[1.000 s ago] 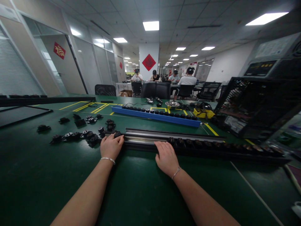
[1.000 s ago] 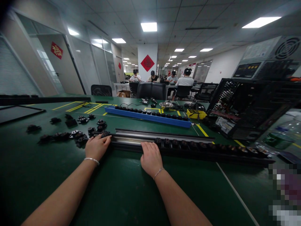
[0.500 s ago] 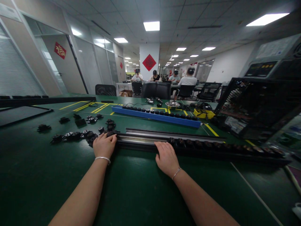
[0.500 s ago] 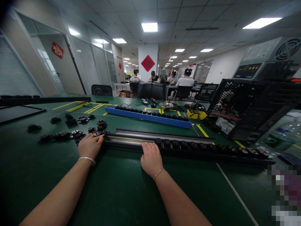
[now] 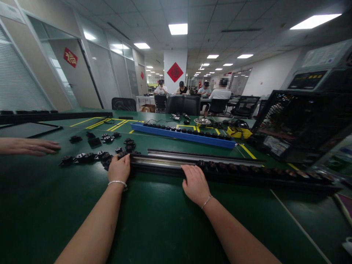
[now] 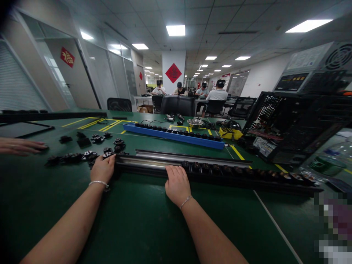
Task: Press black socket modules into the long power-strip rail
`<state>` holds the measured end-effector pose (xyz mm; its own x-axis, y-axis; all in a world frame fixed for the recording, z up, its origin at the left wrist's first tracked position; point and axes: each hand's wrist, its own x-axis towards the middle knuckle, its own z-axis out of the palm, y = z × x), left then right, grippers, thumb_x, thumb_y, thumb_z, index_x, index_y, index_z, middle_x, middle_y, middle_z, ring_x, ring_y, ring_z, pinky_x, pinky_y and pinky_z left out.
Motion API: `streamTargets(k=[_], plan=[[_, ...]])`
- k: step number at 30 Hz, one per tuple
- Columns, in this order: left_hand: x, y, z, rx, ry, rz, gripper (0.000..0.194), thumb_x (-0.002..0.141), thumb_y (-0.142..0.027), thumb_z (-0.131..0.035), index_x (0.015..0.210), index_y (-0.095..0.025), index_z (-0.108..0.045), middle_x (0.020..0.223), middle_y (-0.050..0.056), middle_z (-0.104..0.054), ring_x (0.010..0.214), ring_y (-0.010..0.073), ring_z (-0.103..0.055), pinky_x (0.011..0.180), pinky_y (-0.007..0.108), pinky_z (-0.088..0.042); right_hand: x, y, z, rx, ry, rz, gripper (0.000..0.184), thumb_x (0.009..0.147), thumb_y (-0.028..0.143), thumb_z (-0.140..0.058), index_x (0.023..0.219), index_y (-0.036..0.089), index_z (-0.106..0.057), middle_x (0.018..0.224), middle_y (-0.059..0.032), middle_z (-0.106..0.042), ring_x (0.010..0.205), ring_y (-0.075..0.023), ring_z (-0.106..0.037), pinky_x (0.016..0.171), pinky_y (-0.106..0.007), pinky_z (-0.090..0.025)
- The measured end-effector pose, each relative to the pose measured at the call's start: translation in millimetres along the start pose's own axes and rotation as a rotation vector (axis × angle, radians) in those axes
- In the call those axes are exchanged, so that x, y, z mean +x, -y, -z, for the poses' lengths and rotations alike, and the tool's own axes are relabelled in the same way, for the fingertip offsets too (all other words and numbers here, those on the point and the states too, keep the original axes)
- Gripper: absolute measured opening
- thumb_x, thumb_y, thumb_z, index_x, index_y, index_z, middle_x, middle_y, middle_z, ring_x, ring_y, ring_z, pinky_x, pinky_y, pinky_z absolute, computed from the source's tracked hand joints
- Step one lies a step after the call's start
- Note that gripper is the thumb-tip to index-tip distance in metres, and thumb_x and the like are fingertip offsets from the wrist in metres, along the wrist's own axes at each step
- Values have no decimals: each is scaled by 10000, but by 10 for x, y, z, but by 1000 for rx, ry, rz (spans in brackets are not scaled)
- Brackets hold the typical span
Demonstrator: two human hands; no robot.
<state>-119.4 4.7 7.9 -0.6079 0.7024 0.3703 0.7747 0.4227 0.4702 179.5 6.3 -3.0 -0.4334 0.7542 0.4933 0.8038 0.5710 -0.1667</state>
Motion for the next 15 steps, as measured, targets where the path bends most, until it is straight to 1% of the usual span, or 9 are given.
streamTargets(k=[3,8,11,15], plan=[[29,39,-48,-58,-2,3,485,873,-447,-309,1128,-210,-647,1318,135,-446,1177,305,-464,992,421,-366,5,1,4,-4,1,-4,482,752,154,-464,1233,164,-498,1234,-72,-563,1161,-190,-454,1077,-368,-240],[78,101,-82,-178,22,73,480,876,-446,-314,1150,-212,-631,1358,118,-407,1254,302,-393,1035,416,-331,4,0,5,28,-1,-4,477,752,149,-455,1226,158,-506,1227,-74,-565,1157,-197,-454,1077,-373,-232],[96,112,-69,-203,15,91,484,890,-418,-291,1172,-195,-615,1381,139,-387,1287,303,-354,1056,419,-295,1,2,3,35,-1,-7,478,746,144,-458,1221,156,-511,1222,-71,-567,1153,-195,-456,1077,-369,-232],[119,127,-76,-195,-9,97,475,899,-375,-283,1179,-169,-608,1389,145,-389,1317,283,-312,1079,406,-259,-2,2,2,27,-8,-9,475,753,147,-460,1226,160,-506,1222,-67,-568,1157,-191,-454,1078,-367,-232]])
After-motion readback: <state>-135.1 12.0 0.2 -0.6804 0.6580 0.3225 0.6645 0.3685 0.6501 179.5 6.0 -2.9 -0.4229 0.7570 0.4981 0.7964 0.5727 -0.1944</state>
